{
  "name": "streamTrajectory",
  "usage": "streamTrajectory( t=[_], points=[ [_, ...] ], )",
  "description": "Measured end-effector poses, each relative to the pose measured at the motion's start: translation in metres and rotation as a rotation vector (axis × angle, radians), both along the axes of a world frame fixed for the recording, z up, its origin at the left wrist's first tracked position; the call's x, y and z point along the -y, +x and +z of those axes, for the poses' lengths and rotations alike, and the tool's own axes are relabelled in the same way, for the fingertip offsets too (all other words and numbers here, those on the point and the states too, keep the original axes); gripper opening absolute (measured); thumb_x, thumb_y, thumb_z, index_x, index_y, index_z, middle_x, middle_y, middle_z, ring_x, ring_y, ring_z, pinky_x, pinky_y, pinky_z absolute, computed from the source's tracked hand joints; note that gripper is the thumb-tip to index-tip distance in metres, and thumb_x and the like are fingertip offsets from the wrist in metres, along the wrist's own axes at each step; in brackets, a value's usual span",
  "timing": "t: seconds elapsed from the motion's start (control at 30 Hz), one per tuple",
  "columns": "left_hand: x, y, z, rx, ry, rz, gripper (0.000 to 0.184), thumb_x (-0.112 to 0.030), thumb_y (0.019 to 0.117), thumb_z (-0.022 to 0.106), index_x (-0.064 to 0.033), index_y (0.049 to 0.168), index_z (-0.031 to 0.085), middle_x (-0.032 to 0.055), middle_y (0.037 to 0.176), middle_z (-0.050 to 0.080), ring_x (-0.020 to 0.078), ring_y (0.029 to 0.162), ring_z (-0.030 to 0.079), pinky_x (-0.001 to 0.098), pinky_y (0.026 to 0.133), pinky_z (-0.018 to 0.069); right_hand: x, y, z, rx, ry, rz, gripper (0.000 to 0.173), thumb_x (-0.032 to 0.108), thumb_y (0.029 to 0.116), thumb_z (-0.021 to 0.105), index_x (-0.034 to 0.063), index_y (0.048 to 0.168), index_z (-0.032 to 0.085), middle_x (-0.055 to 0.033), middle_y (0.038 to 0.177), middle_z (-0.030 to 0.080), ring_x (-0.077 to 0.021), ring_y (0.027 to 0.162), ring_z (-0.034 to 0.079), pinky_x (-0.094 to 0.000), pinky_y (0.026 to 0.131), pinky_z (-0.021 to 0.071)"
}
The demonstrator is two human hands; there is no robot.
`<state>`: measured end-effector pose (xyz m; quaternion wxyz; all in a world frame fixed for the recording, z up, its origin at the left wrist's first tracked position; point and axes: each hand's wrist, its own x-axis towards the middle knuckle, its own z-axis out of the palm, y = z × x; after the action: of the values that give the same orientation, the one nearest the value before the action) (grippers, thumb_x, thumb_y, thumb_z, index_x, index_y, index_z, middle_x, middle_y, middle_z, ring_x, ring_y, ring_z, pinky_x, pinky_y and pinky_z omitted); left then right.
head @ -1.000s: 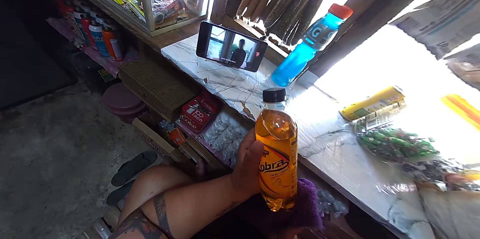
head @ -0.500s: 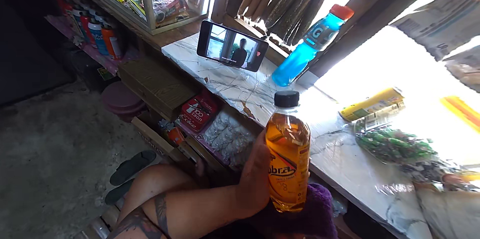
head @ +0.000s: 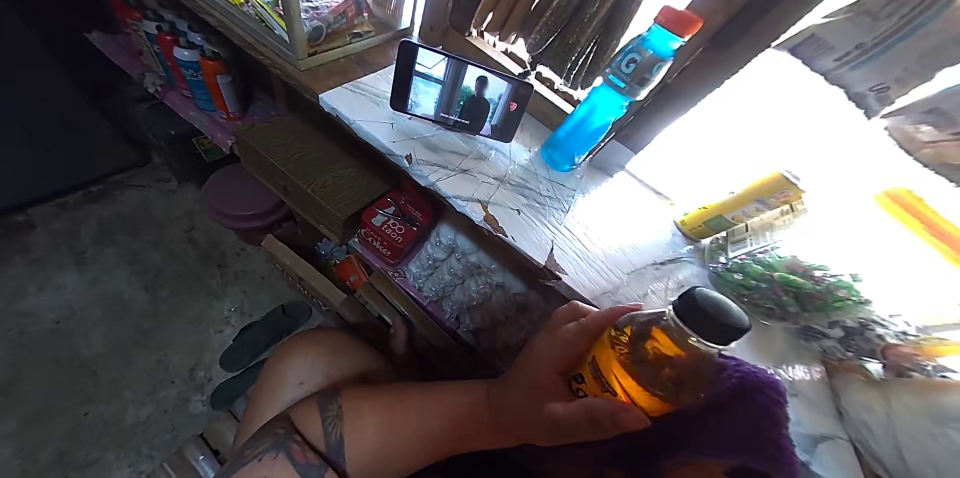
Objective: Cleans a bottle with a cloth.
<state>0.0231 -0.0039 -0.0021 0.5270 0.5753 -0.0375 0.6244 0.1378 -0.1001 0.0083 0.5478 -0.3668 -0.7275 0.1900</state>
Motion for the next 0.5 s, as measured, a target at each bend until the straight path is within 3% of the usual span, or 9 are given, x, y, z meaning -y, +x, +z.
streamTrajectory(
  t=[0.03,0.07,0.13,0.23,0.3,0.37,0.43,0.5],
  points=[
    [-0.001,-0.001,0.001,-0.034,0.018,0.022,0.080,-0.055,0.0983,0.057,0.0109,0.142,0.049,0.0212,0.123,0.059,0.0178,0.118,0.056,0.0313,0.107,0.0442,-0.002,-0.007,0.000,-0.070,0.029,-0.035,0.048,0.049,0.1030,0.051,0.0460,0.150,0.042,0.0254,0.139,0.058,0.0095,0.129,0.050,-0.0187,0.111,0.0408],
    [-0.001,-0.003,0.003,-0.071,0.038,0.041,0.080,-0.054,0.1006,0.053,0.0121,0.145,0.046,0.0246,0.127,0.059,0.0192,0.120,0.056,0.0319,0.108,0.0437,-0.004,-0.006,-0.001,-0.068,0.049,-0.024,0.049,0.047,0.1044,0.050,0.0445,0.152,0.039,0.0256,0.142,0.056,0.0101,0.131,0.048,-0.0179,0.112,0.0394],
    [-0.002,-0.007,0.006,-0.124,0.053,0.049,0.077,-0.049,0.1047,0.048,0.0134,0.148,0.039,0.0285,0.137,0.055,0.0201,0.127,0.055,0.0330,0.112,0.0415,-0.010,-0.001,-0.006,0.032,0.118,-0.014,0.055,0.047,0.1074,0.043,0.0398,0.159,0.026,0.0236,0.150,0.047,0.0097,0.137,0.042,-0.0168,0.115,0.0358],
    [-0.003,-0.008,0.005,-0.094,-0.004,-0.002,0.074,-0.047,0.1075,0.042,0.0136,0.149,0.036,0.0273,0.141,0.052,0.0203,0.131,0.054,0.0362,0.114,0.0427,-0.013,-0.007,-0.009,0.035,0.085,0.011,0.059,0.048,0.1052,0.048,0.0473,0.158,0.022,0.0261,0.151,0.045,0.0111,0.137,0.040,-0.0150,0.115,0.0337],
    [-0.004,-0.012,0.005,-0.036,-0.054,-0.043,0.071,-0.046,0.1085,0.041,0.0115,0.150,0.034,0.0207,0.143,0.051,0.0156,0.131,0.054,0.0361,0.114,0.0442,-0.003,0.005,-0.025,0.112,0.021,0.052,0.054,0.037,0.1077,0.048,0.0352,0.159,0.030,0.0162,0.147,0.052,0.0079,0.134,0.045,-0.0179,0.114,0.0371],
    [-0.007,-0.020,0.008,0.018,-0.104,-0.062,0.063,-0.043,0.1095,0.038,0.0038,0.152,0.034,0.0060,0.146,0.053,0.0048,0.130,0.053,0.0305,0.113,0.0436,0.000,0.001,-0.027,0.209,0.006,-0.003,0.048,0.038,0.1086,0.046,0.0270,0.154,0.036,0.0121,0.136,0.060,0.0091,0.125,0.052,-0.0152,0.107,0.0425],
    [-0.012,-0.025,0.010,0.089,-0.186,-0.111,0.058,-0.043,0.1096,0.036,-0.0050,0.154,0.035,-0.0018,0.143,0.055,0.0030,0.127,0.055,0.0295,0.111,0.0454,-0.006,-0.008,-0.037,0.289,0.072,-0.109,0.049,0.046,0.1085,0.041,0.0281,0.154,0.035,0.0101,0.132,0.060,0.0089,0.123,0.053,-0.0147,0.106,0.0422],
    [-0.015,-0.027,0.010,0.178,-0.323,-0.181,0.062,-0.050,0.1069,0.039,-0.0071,0.152,0.035,0.0026,0.132,0.060,0.0113,0.118,0.062,0.0345,0.103,0.0531,-0.016,-0.015,-0.051,0.284,0.121,-0.112,0.056,0.053,0.1073,0.038,0.0326,0.158,0.026,0.0101,0.139,0.056,0.0070,0.129,0.049,-0.0180,0.111,0.0392]
  ],
)
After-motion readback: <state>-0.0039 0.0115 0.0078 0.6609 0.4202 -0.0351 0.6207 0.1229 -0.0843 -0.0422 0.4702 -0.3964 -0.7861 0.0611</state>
